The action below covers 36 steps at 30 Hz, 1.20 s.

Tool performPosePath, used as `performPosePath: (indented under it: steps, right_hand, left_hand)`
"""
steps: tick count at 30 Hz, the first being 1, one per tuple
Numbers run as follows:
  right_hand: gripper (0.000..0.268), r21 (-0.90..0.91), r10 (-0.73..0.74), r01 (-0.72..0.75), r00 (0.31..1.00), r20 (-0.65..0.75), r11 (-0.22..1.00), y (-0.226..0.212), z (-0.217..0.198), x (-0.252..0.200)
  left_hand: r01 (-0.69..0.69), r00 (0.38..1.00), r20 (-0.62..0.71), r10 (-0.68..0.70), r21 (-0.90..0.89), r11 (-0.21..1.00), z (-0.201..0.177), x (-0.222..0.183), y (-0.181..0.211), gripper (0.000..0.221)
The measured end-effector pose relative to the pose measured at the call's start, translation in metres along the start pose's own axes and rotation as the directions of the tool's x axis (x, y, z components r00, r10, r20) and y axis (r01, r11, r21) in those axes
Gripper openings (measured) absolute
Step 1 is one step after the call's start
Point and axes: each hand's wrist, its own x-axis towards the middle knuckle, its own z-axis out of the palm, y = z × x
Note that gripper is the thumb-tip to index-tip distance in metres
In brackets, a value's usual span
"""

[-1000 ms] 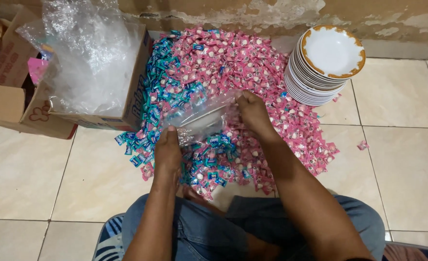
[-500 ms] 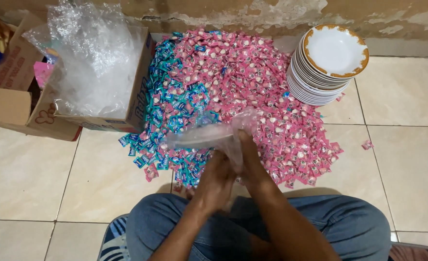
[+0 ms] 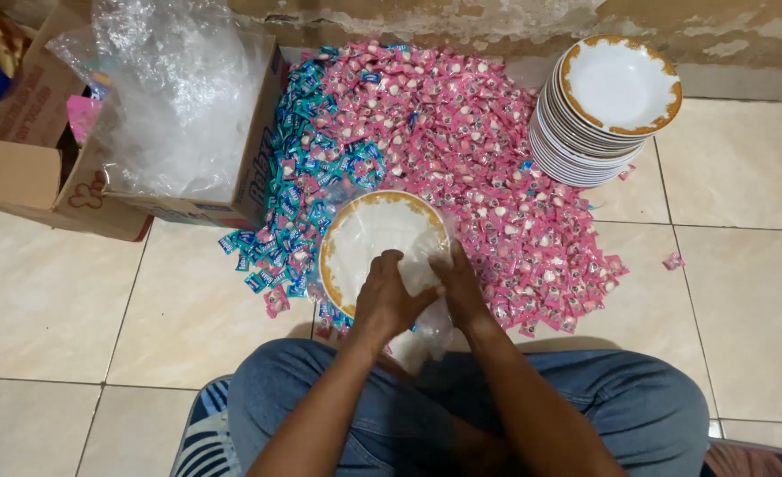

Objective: Packing small wrapped candies from a large pile on the floor into a plastic bag placed on a plate.

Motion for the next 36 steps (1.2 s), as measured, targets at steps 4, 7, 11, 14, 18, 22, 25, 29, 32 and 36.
performPosePath:
  steps: [4,7,11,14,18,22,25,29,32,36]
  right_hand:
    - [0.075,-0.254,-0.219,0.231,0.973,0.073,0.939,0.029,-0.013,0.034]
    - [0.069,-0.289,-0.124,0.143,0.989,0.084,0.947,0.056,-0.015,0.054]
    - [0.044,0.038,-0.148,0.145,0.986,0.08,0.989,0.08,-0.019,0.07]
    - [0.04,-0.06,-0.1,0.106,0.991,0.09,0.993,0.072,-0.022,0.066]
    - [0.06,-0.107,-0.068,0.079,0.993,0.097,0.991,0.093,-0.045,0.099]
    - [0.051,-0.433,-0.185,0.224,0.974,0.132,0.873,0.045,-0.052,0.069]
    - [0.07,-0.631,-0.436,0.55,0.831,0.346,0.547,0.054,-0.05,0.095]
    - [0.029,-0.432,-0.289,0.337,0.941,0.174,0.836,0.059,-0.036,0.126]
    - [0.027,-0.135,-0.049,0.047,0.999,-0.01,0.99,0.072,-0.027,0.172]
    - [0.025,-0.035,0.109,-0.113,0.988,-0.114,0.993,0.097,-0.026,0.21]
  left_hand:
    - [-0.02,1.0,0.002,0.02,-0.029,0.999,0.048,0.065,-0.062,0.028]
    - [-0.003,0.999,-0.051,0.0,-0.058,0.998,0.033,0.058,-0.054,0.013]
    - [0.077,0.986,-0.118,-0.115,-0.291,0.954,0.025,0.062,-0.052,0.02]
    - [0.174,0.953,-0.106,-0.283,-0.574,0.8,0.013,0.048,-0.037,0.021]
    - [0.144,0.92,-0.024,-0.391,-0.908,0.394,0.0,0.052,-0.027,0.013]
    - [0.186,0.928,0.11,-0.355,-0.965,0.187,0.036,0.095,-0.086,0.009]
    - [0.166,0.936,0.087,-0.341,-0.963,0.213,0.044,0.095,-0.08,0.027]
    - [0.2,0.961,0.019,-0.274,-0.732,0.651,0.02,0.065,-0.041,0.036]
    - [0.048,0.995,-0.064,-0.071,-0.3,0.953,0.019,0.051,-0.035,0.049]
    - [-0.017,0.976,-0.217,0.033,0.076,0.997,0.049,0.073,-0.088,0.017]
